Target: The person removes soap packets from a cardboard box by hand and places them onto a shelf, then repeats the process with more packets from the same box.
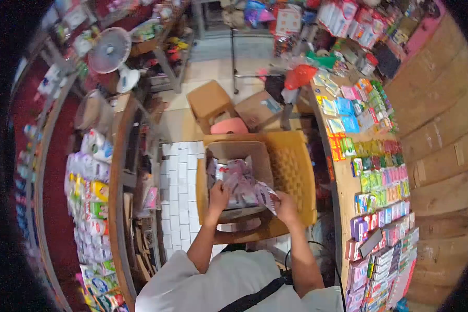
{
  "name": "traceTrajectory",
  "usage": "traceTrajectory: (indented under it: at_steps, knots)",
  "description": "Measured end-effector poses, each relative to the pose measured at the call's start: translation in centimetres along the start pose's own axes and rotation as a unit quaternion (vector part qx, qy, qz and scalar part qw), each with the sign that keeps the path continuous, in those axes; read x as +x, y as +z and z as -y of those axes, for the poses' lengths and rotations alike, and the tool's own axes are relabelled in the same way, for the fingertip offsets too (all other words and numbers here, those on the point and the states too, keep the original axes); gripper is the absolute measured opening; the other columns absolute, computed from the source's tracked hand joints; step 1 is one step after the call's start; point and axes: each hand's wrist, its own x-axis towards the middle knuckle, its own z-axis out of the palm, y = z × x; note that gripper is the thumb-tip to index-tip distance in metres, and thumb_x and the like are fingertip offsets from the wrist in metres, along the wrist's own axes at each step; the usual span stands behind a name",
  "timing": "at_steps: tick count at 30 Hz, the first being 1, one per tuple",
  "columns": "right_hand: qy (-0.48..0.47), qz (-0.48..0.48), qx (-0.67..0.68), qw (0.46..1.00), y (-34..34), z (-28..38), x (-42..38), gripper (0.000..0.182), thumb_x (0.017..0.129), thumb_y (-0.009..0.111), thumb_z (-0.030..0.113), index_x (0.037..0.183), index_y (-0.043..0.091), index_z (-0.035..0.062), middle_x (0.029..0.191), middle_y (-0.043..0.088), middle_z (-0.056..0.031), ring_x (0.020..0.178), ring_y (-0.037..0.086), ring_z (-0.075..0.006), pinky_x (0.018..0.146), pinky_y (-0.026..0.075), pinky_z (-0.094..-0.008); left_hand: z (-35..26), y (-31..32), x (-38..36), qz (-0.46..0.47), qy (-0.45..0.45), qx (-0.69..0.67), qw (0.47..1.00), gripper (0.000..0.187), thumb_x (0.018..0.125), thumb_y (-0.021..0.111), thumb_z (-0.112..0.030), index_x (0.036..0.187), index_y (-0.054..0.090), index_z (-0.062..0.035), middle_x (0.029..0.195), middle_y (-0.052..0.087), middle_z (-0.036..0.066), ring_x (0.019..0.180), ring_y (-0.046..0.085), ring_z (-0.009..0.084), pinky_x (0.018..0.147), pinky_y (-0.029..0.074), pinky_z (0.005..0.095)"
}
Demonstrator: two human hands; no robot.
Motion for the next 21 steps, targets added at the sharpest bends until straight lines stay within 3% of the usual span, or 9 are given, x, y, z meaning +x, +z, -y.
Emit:
traceTrajectory:
  at_steps: [1,4,7,10,14,17,18,19,21]
  knots:
    - [0.016,0.017,-0.022,0.999,-0.8,1.9,0.3,0.023,0.092,0.057,0.019,0.093,0.066,-0.0030,0.071,0.062,-0.0181,0.065,0.058,-0.0189,0.062,0.046,-0.0357,-1.1,-1.6,-1.3,-0.016,0.001,0.037,0.999,0.024,0.088,0.054,-0.021,0.087,0.055,0.0021,0.074,0.056,0.027,0.068,0.057,0.0438,0.060,0.043,0.0469]
    - [0.027,0.100,0.027,0.994,-4.0,9.4,0.2,0.017,0.091,0.059,0.015,0.094,0.065,-0.0004,0.079,0.063,-0.0227,0.073,0.062,-0.0327,0.070,0.047,-0.0400,-1.2,-4.7,-4.4,-0.063,-0.022,0.028,0.997,0.016,0.088,0.053,-0.016,0.087,0.055,0.0007,0.073,0.056,0.028,0.070,0.056,0.0477,0.061,0.043,0.0489]
    - [-0.001,0.107,0.073,0.992,-4.6,13.6,-0.7,0.019,0.092,0.060,0.017,0.097,0.065,-0.0010,0.078,0.063,-0.0217,0.071,0.062,-0.0295,0.071,0.048,-0.0388,-1.2,-7.6,-6.7,-0.089,0.019,0.008,0.996,0.011,0.089,0.054,-0.012,0.093,0.055,-0.0011,0.075,0.059,0.028,0.076,0.059,0.0477,0.063,0.045,0.0504]
    - [-0.082,0.165,0.028,0.982,-5.6,19.7,-1.5,0.021,0.093,0.059,0.017,0.098,0.066,-0.0015,0.078,0.064,-0.0207,0.070,0.061,-0.0261,0.069,0.047,-0.0371,-4.4,-11.4,-9.4,-0.117,0.044,0.036,0.992,0.005,0.093,0.050,-0.008,0.096,0.052,-0.0042,0.061,0.056,0.016,0.055,0.058,0.0253,0.054,0.045,0.0369]
    - [-0.200,0.195,0.067,0.958,-4.3,24.0,-3.0,0.021,0.093,0.060,0.017,0.099,0.066,-0.0026,0.079,0.065,-0.0190,0.070,0.059,-0.0177,0.067,0.047,-0.0338,-6.8,-17.6,-13.5,-0.115,0.063,0.081,0.988,0.010,0.093,0.049,-0.010,0.100,0.055,-0.0061,0.061,0.055,0.017,0.055,0.058,0.0254,0.055,0.044,0.0385]
    - [-0.172,0.280,0.092,0.940,-3.3,26.8,-3.2,0.021,0.092,0.062,0.017,0.100,0.066,-0.0028,0.077,0.066,-0.0166,0.071,0.056,-0.0118,0.065,0.047,-0.0316,-6.9,-21.8,-16.1,-0.100,0.030,0.066,0.992,0.020,0.094,0.051,-0.015,0.106,0.061,-0.0034,0.081,0.065,0.018,0.075,0.064,0.0266,0.069,0.049,0.0357]
    - [-0.224,0.279,0.106,0.928,-2.8,28.0,-3.1,0.021,0.092,0.062,0.017,0.099,0.065,-0.0029,0.077,0.065,-0.0163,0.071,0.056,-0.0107,0.065,0.047,-0.0314,-6.6,-23.1,-16.8,-0.094,0.033,0.057,0.993,0.022,0.094,0.051,-0.017,0.108,0.062,-0.0025,0.088,0.068,0.018,0.082,0.066,0.0280,0.074,0.050,0.0363]
    - [-0.274,0.278,0.120,0.913,-2.1,29.2,-3.1,0.021,0.092,0.062,0.017,0.098,0.065,-0.0030,0.076,0.065,-0.0160,0.071,0.055,-0.0097,0.064,0.047,-0.0311,-6.6,-24.3,-17.5,-0.068,-0.012,-0.005,0.998,0.025,0.094,0.053,-0.017,0.108,0.063,0.0013,0.089,0.068,0.013,0.084,0.062,0.0170,0.077,0.048,0.0308]
    - [-0.295,0.309,0.130,0.895,-0.1,30.6,-2.4,0.021,0.093,0.062,0.017,0.095,0.065,-0.0035,0.075,0.066,-0.0111,0.072,0.053,-0.0061,0.064,0.046,-0.0288,-2.5,-26.4,-18.1,-0.051,0.016,-0.073,0.996,0.026,0.094,0.053,-0.016,0.109,0.064,0.0029,0.088,0.067,0.010,0.084,0.060,0.0143,0.077,0.048,0.0297]
